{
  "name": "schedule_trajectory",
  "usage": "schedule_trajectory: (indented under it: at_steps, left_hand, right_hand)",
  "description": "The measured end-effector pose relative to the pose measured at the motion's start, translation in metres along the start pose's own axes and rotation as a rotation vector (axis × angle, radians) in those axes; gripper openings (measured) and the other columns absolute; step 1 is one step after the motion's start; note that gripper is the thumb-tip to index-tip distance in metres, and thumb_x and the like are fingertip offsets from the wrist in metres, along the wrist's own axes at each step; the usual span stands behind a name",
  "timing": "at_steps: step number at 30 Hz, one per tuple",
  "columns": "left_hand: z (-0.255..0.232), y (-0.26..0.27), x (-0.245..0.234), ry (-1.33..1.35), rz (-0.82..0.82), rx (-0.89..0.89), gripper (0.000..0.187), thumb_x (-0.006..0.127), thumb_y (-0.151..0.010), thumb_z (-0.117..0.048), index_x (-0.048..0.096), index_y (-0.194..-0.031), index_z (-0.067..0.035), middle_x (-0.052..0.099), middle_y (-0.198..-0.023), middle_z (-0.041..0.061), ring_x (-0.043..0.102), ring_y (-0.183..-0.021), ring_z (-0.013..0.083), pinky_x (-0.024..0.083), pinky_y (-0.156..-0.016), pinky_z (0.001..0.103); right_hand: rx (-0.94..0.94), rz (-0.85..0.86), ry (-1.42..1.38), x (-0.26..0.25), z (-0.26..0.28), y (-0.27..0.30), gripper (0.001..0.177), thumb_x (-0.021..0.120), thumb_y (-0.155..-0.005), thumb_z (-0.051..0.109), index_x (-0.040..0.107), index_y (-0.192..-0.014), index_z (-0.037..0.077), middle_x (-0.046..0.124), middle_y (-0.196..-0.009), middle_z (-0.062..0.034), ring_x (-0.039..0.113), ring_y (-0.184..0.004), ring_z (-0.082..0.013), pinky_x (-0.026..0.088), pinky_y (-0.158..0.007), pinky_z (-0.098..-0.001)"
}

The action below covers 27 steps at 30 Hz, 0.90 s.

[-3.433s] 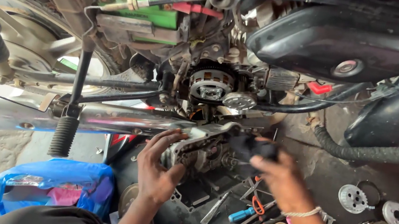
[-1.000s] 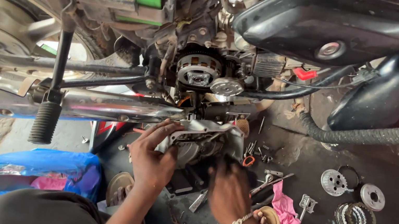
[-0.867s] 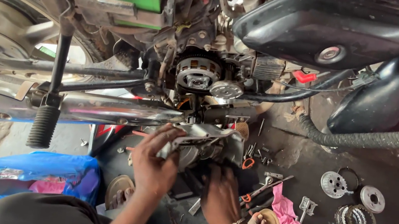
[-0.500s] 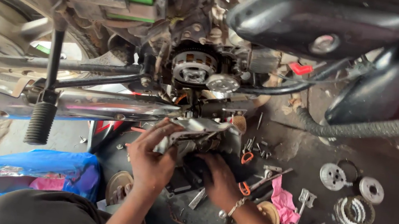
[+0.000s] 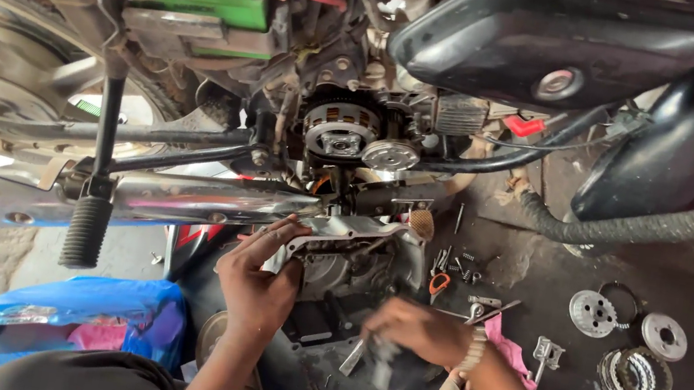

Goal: The person is repairing and reassembling a motorcycle engine, specifically cleaning and fitting the clutch assembly and crankcase cover.

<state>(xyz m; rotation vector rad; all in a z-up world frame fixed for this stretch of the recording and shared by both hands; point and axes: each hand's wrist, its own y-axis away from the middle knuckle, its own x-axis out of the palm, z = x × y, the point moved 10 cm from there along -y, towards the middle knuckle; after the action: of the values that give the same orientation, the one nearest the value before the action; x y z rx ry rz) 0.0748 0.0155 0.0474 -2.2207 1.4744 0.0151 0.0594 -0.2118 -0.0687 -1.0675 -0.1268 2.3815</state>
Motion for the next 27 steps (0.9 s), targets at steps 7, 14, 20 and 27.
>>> schedule_trajectory:
  at_steps: [7, 14, 20, 27]
  left_hand:
    - [-0.001, 0.002, 0.004, 0.019, 0.036, 0.000, 0.043, 0.060, -0.066, 0.004, 0.076, -0.105, -0.003, 0.076, -0.117, 0.017, 0.072, -0.120, 0.0270, 0.052, -0.102, 0.033]
    - [0.001, 0.009, -0.002, 0.007, 0.000, 0.031, 0.041, 0.061, -0.069, 0.004, 0.076, -0.107, -0.003, 0.076, -0.120, 0.017, 0.074, -0.117, 0.0280, 0.054, -0.100, 0.034]
    - [0.001, 0.011, -0.005, -0.027, -0.040, 0.032, 0.041, 0.061, -0.069, 0.004, 0.076, -0.106, -0.004, 0.076, -0.118, 0.015, 0.074, -0.116, 0.0272, 0.053, -0.102, 0.035]
    - [-0.002, 0.018, -0.005, -0.033, -0.038, 0.110, 0.040, 0.059, -0.072, 0.006, 0.074, -0.107, -0.005, 0.077, -0.115, 0.013, 0.071, -0.121, 0.0279, 0.044, -0.117, 0.046]
  right_hand:
    - [0.624, -0.341, -0.211, -0.059, 0.024, -0.072, 0.025, 0.065, -0.096, 0.023, 0.069, -0.115, 0.007, 0.079, -0.100, -0.0082, 0.077, -0.091, -0.0216, 0.058, -0.082, -0.0332]
    - [0.432, -0.126, 0.354, -0.008, 0.073, -0.107, 0.030, 0.065, -0.084, 0.013, 0.066, -0.110, -0.001, 0.071, -0.094, -0.0218, 0.064, -0.089, -0.0408, 0.046, -0.079, -0.0513]
    - [0.448, -0.037, 0.503, 0.009, 0.066, -0.106, 0.022, 0.060, -0.087, 0.013, 0.066, -0.101, -0.002, 0.069, -0.091, -0.0167, 0.060, -0.096, -0.0332, 0.041, -0.086, -0.0483]
    - [0.426, -0.192, 0.685, 0.026, 0.065, -0.119, 0.020, 0.059, -0.077, 0.011, 0.070, -0.091, 0.002, 0.068, -0.087, -0.0168, 0.061, -0.082, -0.0329, 0.045, -0.081, -0.0482]
